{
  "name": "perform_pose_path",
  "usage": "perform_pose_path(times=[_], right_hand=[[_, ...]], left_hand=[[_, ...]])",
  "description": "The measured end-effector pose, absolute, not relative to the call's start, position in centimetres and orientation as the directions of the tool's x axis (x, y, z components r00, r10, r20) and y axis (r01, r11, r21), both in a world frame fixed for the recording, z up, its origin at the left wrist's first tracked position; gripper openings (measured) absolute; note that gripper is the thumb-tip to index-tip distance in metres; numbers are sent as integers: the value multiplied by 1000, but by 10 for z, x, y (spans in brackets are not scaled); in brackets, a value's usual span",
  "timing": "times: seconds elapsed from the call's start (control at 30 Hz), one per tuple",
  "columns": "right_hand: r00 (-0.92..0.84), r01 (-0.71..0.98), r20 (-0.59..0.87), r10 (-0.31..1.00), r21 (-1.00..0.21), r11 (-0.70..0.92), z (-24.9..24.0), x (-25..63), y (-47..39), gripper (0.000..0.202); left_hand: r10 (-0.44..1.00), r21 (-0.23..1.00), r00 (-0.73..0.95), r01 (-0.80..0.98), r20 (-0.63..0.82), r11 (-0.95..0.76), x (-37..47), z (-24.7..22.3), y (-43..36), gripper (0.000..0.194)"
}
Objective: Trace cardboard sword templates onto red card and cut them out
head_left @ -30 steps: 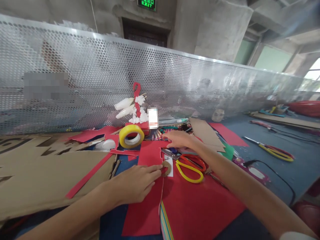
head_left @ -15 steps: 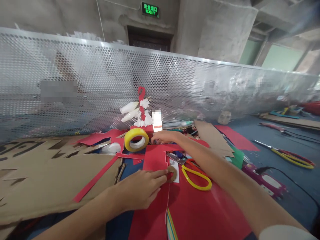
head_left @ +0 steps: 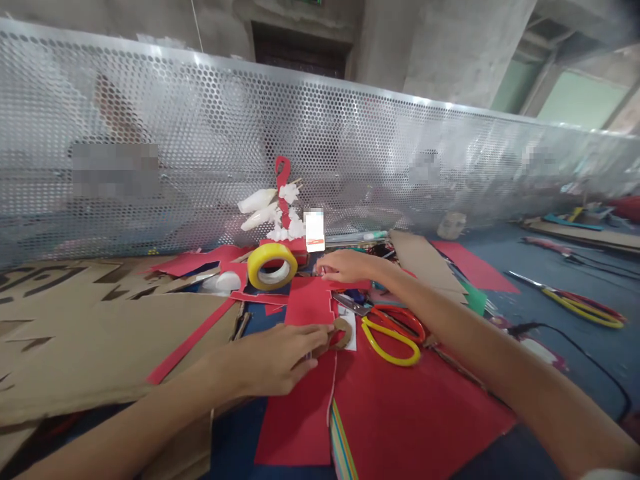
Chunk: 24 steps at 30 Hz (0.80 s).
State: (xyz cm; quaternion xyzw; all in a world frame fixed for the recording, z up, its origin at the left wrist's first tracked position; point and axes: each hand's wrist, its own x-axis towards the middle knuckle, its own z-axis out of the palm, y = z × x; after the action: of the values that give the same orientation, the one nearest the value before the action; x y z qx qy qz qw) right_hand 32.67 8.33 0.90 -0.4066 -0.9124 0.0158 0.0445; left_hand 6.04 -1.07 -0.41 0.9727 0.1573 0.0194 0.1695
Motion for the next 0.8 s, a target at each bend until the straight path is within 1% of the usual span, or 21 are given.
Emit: perform_pose_path(times=[0.1,0.17,0.2,0.23,0.3,0.37,0.43,0.5,0.63,0.8], right_hand=[[-650,745,128,749,-86,661,13,331,63,20],[-636,746,158,756,-126,654,15,331,49,19],[-636,738,151,757,-165,654,16,331,43,18],[-644,726,122,755,-216,653,16,330,36,18],[-679,690,-6,734,-346,636,16,328,25,19],[-720,664,-125,683,-411,625,14,325,17,21],[-753,644,-181,632,-399,653,11,323,14,23],[-762,643,-218,610,-373,669,9,320,13,24],[-699,712,-294,651,-368,598,9,315,14,22],[-633,772,-326,702,-332,542,10,311,15,17]], left_hand=[[331,453,943,305,-24,-838,61,-7,-5,31],[341,489,940,309,-25,-816,61,-10,-1,31],[346,494,938,308,-16,-813,61,-11,1,31],[350,495,937,307,-7,-813,62,-11,2,31],[353,491,936,308,-2,-815,63,-11,4,30],[361,486,932,325,-23,-811,64,-10,4,29],[378,480,924,357,-55,-802,65,-9,4,27],[396,472,915,383,-77,-794,66,-8,4,26],[408,477,910,392,-74,-787,66,-10,6,25],[432,520,898,412,-89,-748,65,-15,10,25]])
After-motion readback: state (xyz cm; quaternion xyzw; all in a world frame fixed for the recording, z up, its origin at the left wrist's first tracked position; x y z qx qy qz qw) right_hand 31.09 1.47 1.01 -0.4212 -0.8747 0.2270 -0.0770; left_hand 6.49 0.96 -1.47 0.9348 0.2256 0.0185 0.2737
